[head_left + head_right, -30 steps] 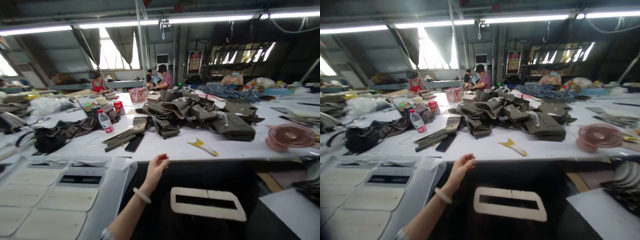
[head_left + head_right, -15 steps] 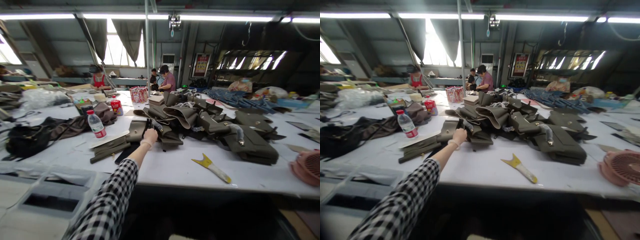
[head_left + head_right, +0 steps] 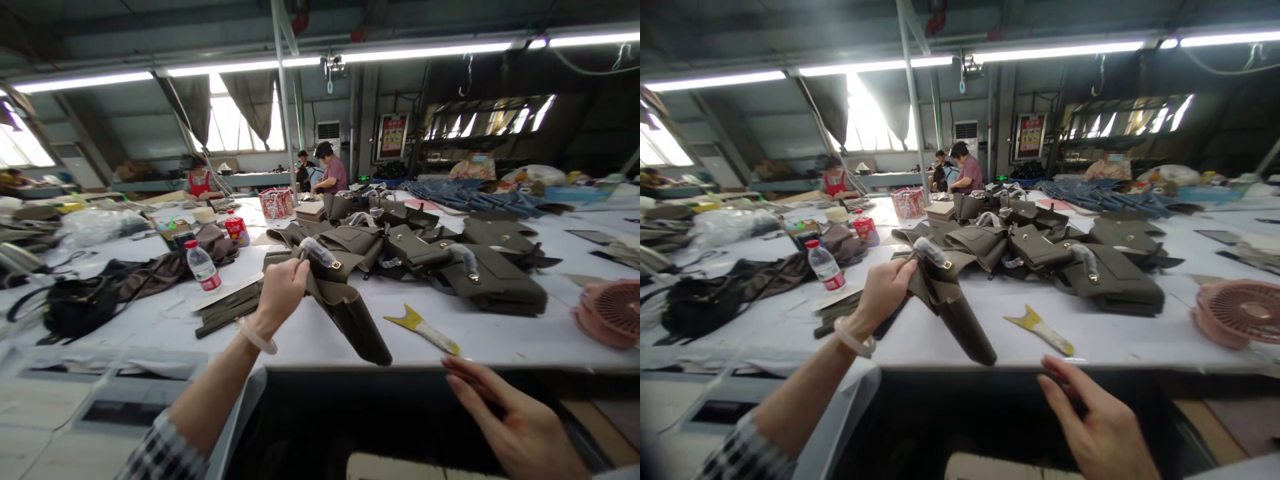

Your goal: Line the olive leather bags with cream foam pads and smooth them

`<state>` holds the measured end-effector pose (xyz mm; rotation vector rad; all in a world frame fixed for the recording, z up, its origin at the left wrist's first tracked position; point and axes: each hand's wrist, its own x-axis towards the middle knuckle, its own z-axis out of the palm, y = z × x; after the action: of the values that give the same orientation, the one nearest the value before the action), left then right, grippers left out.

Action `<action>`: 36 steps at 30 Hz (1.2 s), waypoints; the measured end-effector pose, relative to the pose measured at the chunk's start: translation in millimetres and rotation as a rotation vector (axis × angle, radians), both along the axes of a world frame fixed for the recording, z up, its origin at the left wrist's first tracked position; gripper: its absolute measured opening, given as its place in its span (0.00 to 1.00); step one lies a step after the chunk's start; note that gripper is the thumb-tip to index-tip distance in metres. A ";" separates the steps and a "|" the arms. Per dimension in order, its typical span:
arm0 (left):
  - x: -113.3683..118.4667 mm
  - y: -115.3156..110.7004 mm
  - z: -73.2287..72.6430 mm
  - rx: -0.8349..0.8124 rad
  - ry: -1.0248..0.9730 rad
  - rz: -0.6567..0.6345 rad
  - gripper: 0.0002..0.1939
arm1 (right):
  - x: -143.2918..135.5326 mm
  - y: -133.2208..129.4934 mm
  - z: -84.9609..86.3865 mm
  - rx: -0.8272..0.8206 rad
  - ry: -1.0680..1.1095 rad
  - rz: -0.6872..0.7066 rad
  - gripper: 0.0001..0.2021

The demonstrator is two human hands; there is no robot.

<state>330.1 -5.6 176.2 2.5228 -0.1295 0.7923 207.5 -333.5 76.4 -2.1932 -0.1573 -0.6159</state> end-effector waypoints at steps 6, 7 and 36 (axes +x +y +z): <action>-58.3 -26.1 -30.9 -0.069 -0.081 -0.052 0.21 | 60.6 116.6 70.6 -0.137 0.048 0.195 0.21; -58.3 -29.1 -34.1 -0.074 -0.093 -0.061 0.20 | 75.3 124.8 72.8 -0.127 0.061 0.200 0.22; -170.2 68.3 11.4 -0.430 -0.129 0.133 0.21 | 77.2 148.3 30.1 0.011 -0.215 0.580 0.20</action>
<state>159.9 62.7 187.6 2.0908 0.1530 0.9244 284.7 -185.2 106.5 -1.9304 -0.8635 -0.5106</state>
